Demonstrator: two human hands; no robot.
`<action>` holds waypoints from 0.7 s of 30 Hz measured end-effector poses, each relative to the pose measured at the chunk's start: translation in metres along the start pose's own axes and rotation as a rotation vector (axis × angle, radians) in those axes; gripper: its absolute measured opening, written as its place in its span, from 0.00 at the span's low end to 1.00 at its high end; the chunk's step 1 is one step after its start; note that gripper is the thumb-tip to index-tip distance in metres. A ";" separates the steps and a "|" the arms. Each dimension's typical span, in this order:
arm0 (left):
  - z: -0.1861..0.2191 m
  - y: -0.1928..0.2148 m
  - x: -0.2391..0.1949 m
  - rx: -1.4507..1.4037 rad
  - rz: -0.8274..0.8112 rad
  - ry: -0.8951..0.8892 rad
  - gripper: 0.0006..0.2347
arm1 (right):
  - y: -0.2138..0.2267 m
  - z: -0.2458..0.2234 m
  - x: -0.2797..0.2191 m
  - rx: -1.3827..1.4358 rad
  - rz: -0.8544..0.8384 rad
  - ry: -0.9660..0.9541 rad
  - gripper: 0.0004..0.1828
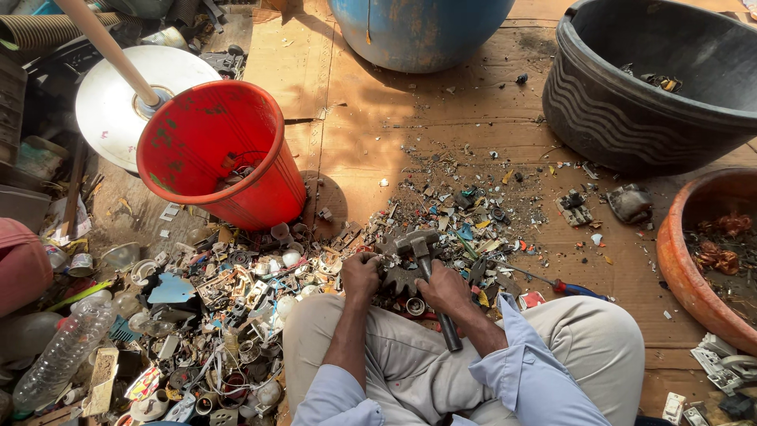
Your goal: The person sits on the ground and uses a hammer to repeatedly strike small electronic components placed on a metal gear. They break the components into smaller pieces and occasionally sort the debris into nearby buckets.
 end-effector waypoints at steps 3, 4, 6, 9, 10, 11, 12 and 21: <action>-0.008 -0.001 0.001 -0.274 -0.061 0.207 0.07 | -0.003 0.004 0.005 0.048 0.009 -0.007 0.25; -0.012 -0.002 -0.001 -0.357 -0.094 0.209 0.06 | -0.005 0.006 0.008 0.111 -0.011 -0.037 0.25; -0.017 0.000 -0.003 -0.520 -0.161 0.209 0.06 | -0.009 0.009 0.014 0.238 -0.041 -0.077 0.23; -0.017 -0.002 -0.012 0.032 -0.116 0.031 0.08 | -0.017 0.013 0.021 0.467 -0.106 -0.117 0.18; -0.015 -0.004 -0.013 0.128 -0.109 -0.019 0.09 | -0.017 0.014 0.024 0.565 -0.144 -0.137 0.16; -0.012 -0.005 -0.016 0.223 -0.102 -0.068 0.09 | -0.016 0.014 0.026 0.662 -0.183 -0.158 0.14; -0.010 -0.007 -0.019 0.316 -0.095 -0.116 0.10 | -0.016 0.014 0.026 0.725 -0.200 -0.161 0.13; 0.012 -0.003 -0.026 0.379 -0.098 -0.002 0.09 | 0.014 0.003 -0.005 0.619 0.005 0.023 0.16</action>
Point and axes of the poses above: each hand's wrist, its own x-axis towards the middle knuckle, its own y-axis out of the back of the hand, z = x × y, the point moved 1 cm from there along x, towards the middle knuckle, and after that the axes turned 1 degree about -x, right-handed, at the moved point
